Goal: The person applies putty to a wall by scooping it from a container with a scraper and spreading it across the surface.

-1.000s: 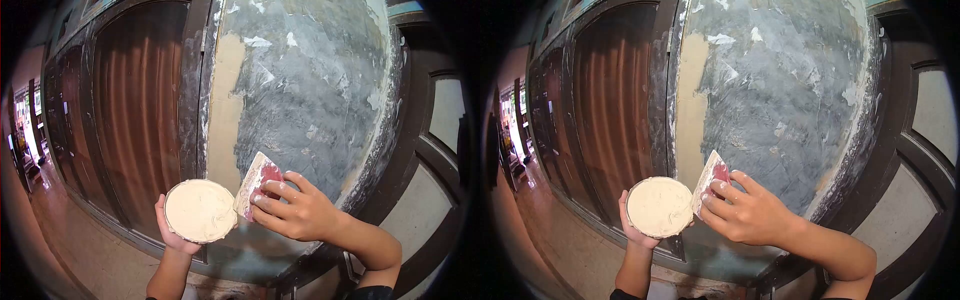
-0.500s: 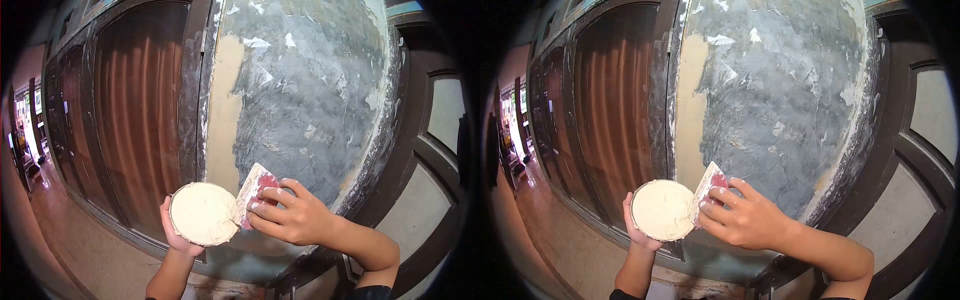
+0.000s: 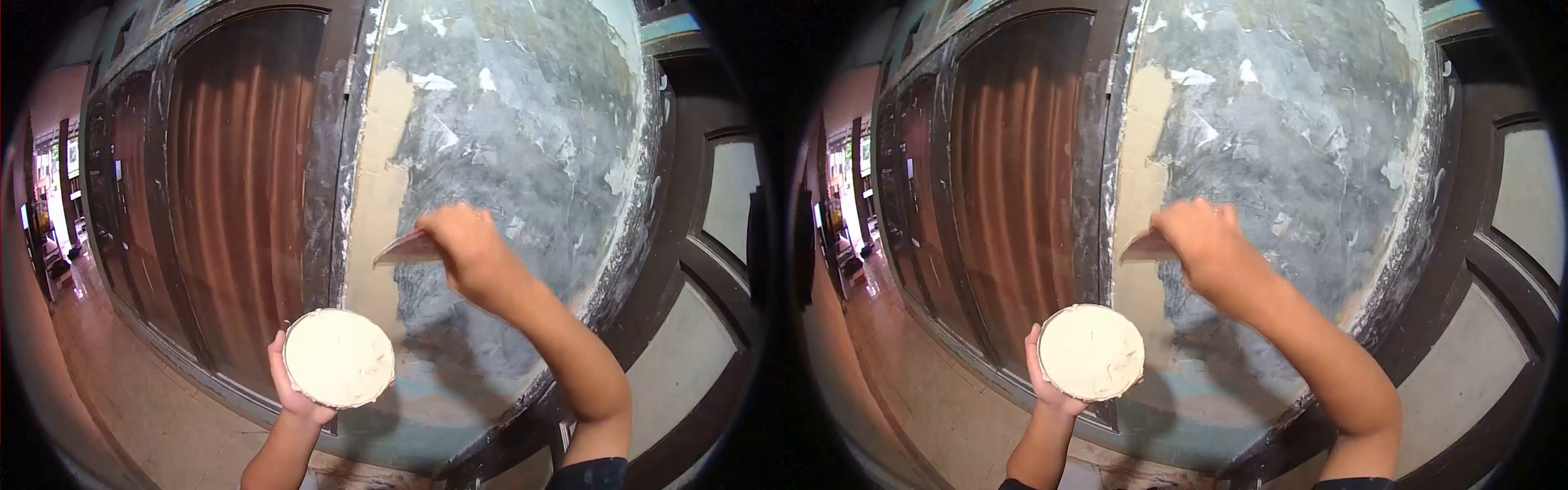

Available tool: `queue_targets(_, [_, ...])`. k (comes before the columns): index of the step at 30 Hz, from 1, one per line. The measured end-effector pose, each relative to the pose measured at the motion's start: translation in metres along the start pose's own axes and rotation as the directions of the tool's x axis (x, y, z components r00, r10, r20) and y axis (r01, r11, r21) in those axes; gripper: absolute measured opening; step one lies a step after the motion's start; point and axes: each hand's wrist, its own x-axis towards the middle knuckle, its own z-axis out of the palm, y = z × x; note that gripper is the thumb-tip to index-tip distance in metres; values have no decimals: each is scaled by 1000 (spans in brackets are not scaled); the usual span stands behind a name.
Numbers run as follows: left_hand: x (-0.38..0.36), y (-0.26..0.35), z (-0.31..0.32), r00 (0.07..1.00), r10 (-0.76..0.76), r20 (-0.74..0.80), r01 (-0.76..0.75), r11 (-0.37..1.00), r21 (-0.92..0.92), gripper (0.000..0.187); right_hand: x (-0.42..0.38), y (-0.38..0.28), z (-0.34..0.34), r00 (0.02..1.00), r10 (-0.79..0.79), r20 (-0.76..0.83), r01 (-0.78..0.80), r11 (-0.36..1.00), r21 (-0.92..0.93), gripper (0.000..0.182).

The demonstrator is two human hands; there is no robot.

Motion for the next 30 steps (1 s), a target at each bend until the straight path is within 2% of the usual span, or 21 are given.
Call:
queue_targets(2, [-9,8,-6,996,50,-67,-48,998,35,79,22,28,13,998,-7,-67,6,1000,-3,33])
queue_targets(4, [-23,20,0,995,77,-68,-76,997,27,79,47,49,21,974,79,-213,-114,981,-159,24])
queue_targets(5, [-27,26,1,994,92,-65,-91,996,22,78,58,57,22,965,95,-246,-138,977,-164,25])
queue_targets(6, [-31,31,-3,964,212,-162,-190,972,141,77,69,66,24,952,103,-288,-167,963,-209,27])
queue_targets(9, [-36,47,-14,920,334,-206,-307,939,153,78,95,90,29,928,140,-344,-241,933,-269,34])
queue_targets(10, [-40,52,-15,923,330,-199,-306,941,143,78,101,99,30,917,177,-357,-290,911,-294,37])
queue_targets(11, [-43,57,-16,926,324,-193,-303,944,133,78,105,113,38,906,119,-405,-255,919,-301,43])
queue_targets(14, [-46,64,-16,914,363,-180,-337,928,162,79,114,127,52,904,67,-423,-219,920,-323,46])
queue_targets(16, [-46,70,-15,907,365,-209,-336,928,161,78,116,132,60,945,106,-311,-248,849,-466,46])
queue_targets(17, [-44,73,-25,892,389,-231,-360,919,158,78,118,138,63,940,82,-332,-243,844,-479,44])
queue_targets(19, [-44,80,-22,872,424,-244,-377,901,216,78,123,143,59,899,73,-432,-268,871,-411,43])
queue_targets(20, [-44,84,-22,880,424,-215,-382,899,212,79,123,143,59,899,73,-432,-268,872,-410,43])
queue_targets(22, [-44,88,-16,873,435,-222,-391,895,217,79,119,142,61,901,-19,-433,-171,902,-396,42])
queue_targets(25, [-39,93,-26,864,454,-218,-410,885,218,80,120,144,63,920,-1,-392,-190,873,-449,42])
queue_targets(26, [-39,92,-28,875,435,-215,-395,896,204,80,124,153,63,881,-20,-473,-207,882,-424,41])
queue_targets(28, [-35,91,-25,884,419,-207,-384,904,187,80,124,151,60,881,-25,-472,-195,891,-411,41])
queue_targets(30, [-34,91,-27,861,425,-280,-418,904,89,80,122,143,64,905,-54,-421,-132,907,-400,41])
